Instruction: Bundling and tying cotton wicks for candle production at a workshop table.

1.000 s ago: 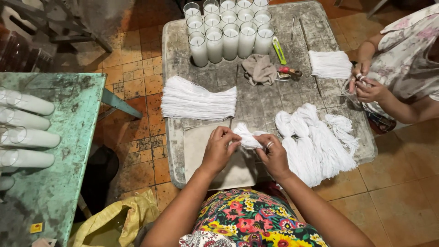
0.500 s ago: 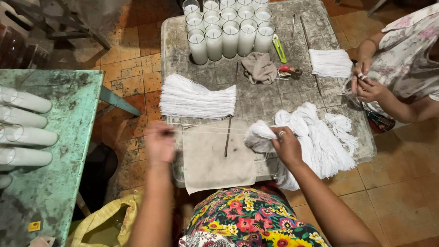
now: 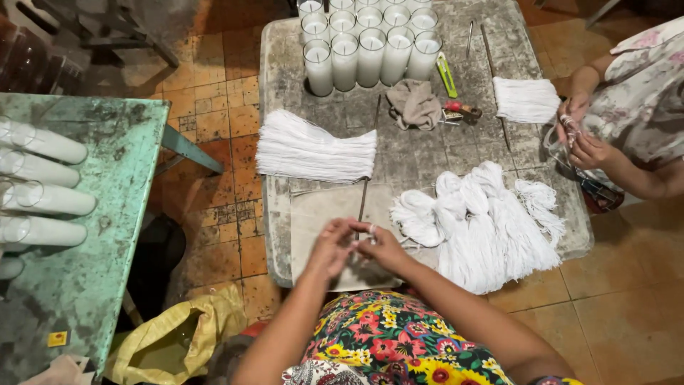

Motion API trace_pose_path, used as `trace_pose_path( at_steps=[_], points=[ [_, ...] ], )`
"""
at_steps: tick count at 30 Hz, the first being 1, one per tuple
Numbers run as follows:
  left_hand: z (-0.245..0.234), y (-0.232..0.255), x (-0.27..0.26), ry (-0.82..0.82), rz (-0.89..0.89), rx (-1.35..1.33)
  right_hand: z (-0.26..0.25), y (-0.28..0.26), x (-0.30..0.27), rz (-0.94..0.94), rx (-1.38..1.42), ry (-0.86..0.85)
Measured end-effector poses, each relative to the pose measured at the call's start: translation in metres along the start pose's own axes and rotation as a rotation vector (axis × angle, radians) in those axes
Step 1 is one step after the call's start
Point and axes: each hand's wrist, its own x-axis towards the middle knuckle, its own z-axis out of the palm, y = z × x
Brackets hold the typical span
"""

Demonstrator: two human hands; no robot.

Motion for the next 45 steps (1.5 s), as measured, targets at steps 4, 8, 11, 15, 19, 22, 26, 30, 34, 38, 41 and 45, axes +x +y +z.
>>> trace_pose_path(
  at_steps=[4, 8, 11, 15, 19, 22, 26, 30, 34, 38, 41, 45],
  points=[
    [-0.009, -0.013, 0.014, -0.016, -0.106, -0.049, -0.025, 0.061, 0.029, 0.019, 0.112, -0.026],
    [-0.052, 0.019, 0.026, -0.028, -0.14, -0.102, -0.08, 0.1, 0.042, 0.093, 0.16, 0.056],
    [-0.098, 0.038, 0.043, 0.106, -0.076, -0.129, -0.136, 0.153, 0.063, 0.167, 0.292, 0.209],
    [-0.136, 0.06, 0.05, 0.323, 0.169, -0.149, -0.179, 0.172, 0.062, 0.221, 0.501, 0.331],
    [-0.128, 0.069, 0.022, 0.496, 0.253, 0.504, -0.181, 0.158, 0.049, 0.225, 0.597, 0.369],
    [-0.169, 0.043, 0.057, 0.545, 0.24, 1.21, -0.182, 0.157, 0.049, 0.213, 0.611, 0.378],
    [-0.159, 0.028, 0.066, 0.416, 0.373, 1.495, -0.176, 0.149, 0.047, 0.198, 0.627, 0.389],
    [-0.148, 0.016, 0.08, 0.367, 0.345, 1.68, -0.172, 0.144, 0.05, 0.196, 0.687, 0.371],
    [-0.147, 0.005, 0.084, 0.367, 0.504, 1.822, -0.17, 0.138, 0.05, 0.217, 0.831, 0.344],
    [-0.126, 0.025, 0.06, 0.319, 0.472, 1.717, -0.17, 0.132, 0.049, 0.212, 1.014, 0.36],
    [-0.13, 0.04, 0.049, 0.379, 0.414, 1.567, -0.164, 0.124, 0.044, 0.195, 0.96, 0.394],
    [-0.15, 0.046, 0.06, 0.411, 0.429, 1.464, -0.15, 0.111, 0.038, 0.18, 0.75, 0.306]
  ],
)
